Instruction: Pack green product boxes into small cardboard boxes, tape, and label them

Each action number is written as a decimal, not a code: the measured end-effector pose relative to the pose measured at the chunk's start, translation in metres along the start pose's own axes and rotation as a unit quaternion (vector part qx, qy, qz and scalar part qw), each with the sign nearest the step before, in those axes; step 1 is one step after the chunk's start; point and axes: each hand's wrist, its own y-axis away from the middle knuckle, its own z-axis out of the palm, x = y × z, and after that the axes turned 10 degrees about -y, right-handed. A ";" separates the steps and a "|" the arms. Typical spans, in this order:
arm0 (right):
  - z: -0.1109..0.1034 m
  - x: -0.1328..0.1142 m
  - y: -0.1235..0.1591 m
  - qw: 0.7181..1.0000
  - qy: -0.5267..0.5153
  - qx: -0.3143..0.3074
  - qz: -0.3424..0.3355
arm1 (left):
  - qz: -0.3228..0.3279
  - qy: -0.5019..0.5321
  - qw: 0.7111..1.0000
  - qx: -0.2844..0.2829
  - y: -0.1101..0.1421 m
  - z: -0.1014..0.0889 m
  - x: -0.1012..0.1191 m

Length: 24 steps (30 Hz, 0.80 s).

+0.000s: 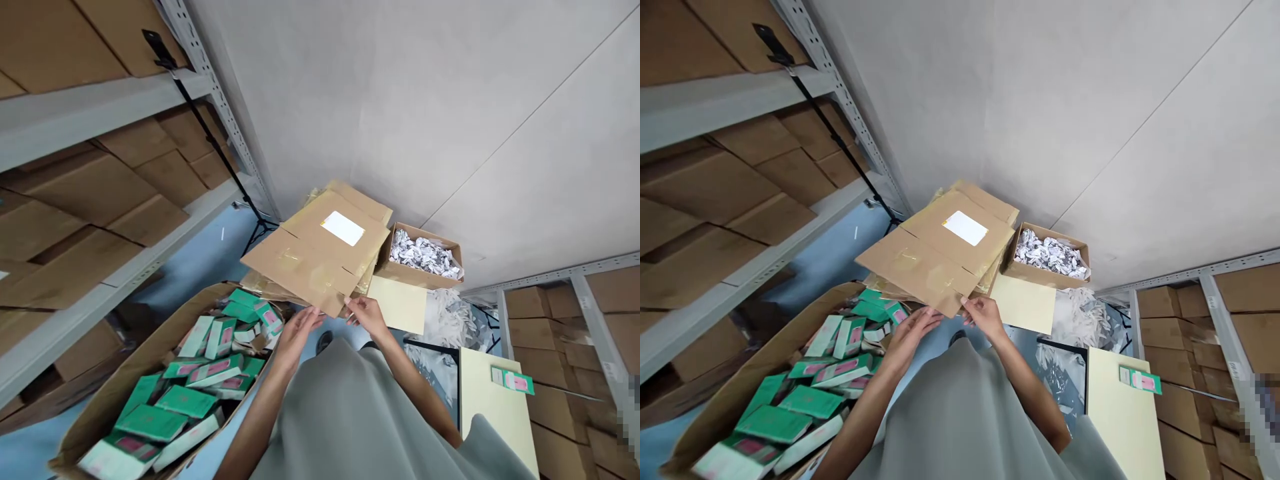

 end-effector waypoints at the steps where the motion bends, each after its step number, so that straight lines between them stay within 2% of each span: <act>1: 0.002 -0.001 0.001 1.000 0.011 -0.003 0.012 | 0.001 0.002 1.000 0.004 -0.004 0.000 0.005; 4: 0.007 -0.011 0.006 1.000 0.019 -0.015 0.006 | 0.022 -0.020 1.000 -0.002 -0.010 0.002 0.020; 8: 0.010 -0.037 0.026 0.995 -0.009 0.015 -0.099 | 0.050 -0.031 0.997 -0.044 -0.004 0.012 0.039; 12: 0.004 -0.055 0.060 0.983 -0.005 0.071 -0.169 | 0.058 0.047 0.994 -0.082 0.008 0.037 0.055; 15: -0.011 -0.051 0.084 0.972 -0.001 0.129 -0.197 | 0.062 0.061 0.986 -0.142 0.010 0.062 0.066; 18: -0.043 -0.041 0.106 0.957 0.002 0.209 -0.203 | 0.064 0.063 0.972 -0.219 0.008 0.089 0.072; 20: -0.075 -0.033 0.125 0.931 -0.001 0.296 -0.213 | 0.062 0.046 0.960 -0.268 0.007 0.106 0.072; 22: -0.113 -0.024 0.151 0.881 0.000 0.413 -0.231 | 0.051 0.012 0.948 -0.314 0.008 0.124 0.069; 24: -0.150 -0.011 0.186 0.817 0.003 0.525 -0.238 | 0.030 -0.025 0.930 -0.365 0.011 0.143 0.063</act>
